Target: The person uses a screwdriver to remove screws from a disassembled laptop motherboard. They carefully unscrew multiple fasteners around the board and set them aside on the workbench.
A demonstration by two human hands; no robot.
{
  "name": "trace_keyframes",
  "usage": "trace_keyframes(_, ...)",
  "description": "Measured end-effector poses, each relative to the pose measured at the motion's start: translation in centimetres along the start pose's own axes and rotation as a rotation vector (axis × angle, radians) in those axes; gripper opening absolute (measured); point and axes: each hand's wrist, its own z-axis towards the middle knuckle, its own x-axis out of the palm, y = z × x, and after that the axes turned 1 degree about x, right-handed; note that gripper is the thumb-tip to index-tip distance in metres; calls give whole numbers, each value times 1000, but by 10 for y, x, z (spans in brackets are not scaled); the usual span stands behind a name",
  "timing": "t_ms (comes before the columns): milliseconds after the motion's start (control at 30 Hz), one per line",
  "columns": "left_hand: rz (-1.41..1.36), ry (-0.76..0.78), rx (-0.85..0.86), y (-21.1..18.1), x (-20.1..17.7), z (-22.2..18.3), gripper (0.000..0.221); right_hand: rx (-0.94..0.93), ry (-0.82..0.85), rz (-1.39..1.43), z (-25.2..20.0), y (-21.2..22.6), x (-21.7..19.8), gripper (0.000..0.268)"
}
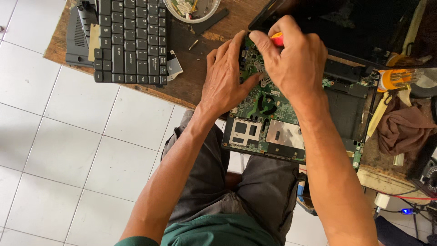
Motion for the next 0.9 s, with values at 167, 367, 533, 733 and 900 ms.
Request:
trace_keyframes(167,-14,-3,14,0,0,-1,95,22,46,87,9,-1,0,21)
trace_keyframes(367,35,-3,3,-4,-5,5,87,-16,171,258,9,7,-14,17)
trace_keyframes(533,26,13,-25,-2,-2,17,72,53,203,136,8,4,-19,21)
trace_keyframes(733,90,-72,6,-4,1,24,46,-26,102,116,-1,-15,-3,21)
trace_keyframes(900,54,-36,43,10,12,19,44,-12,80,116,9,0,-1,12)
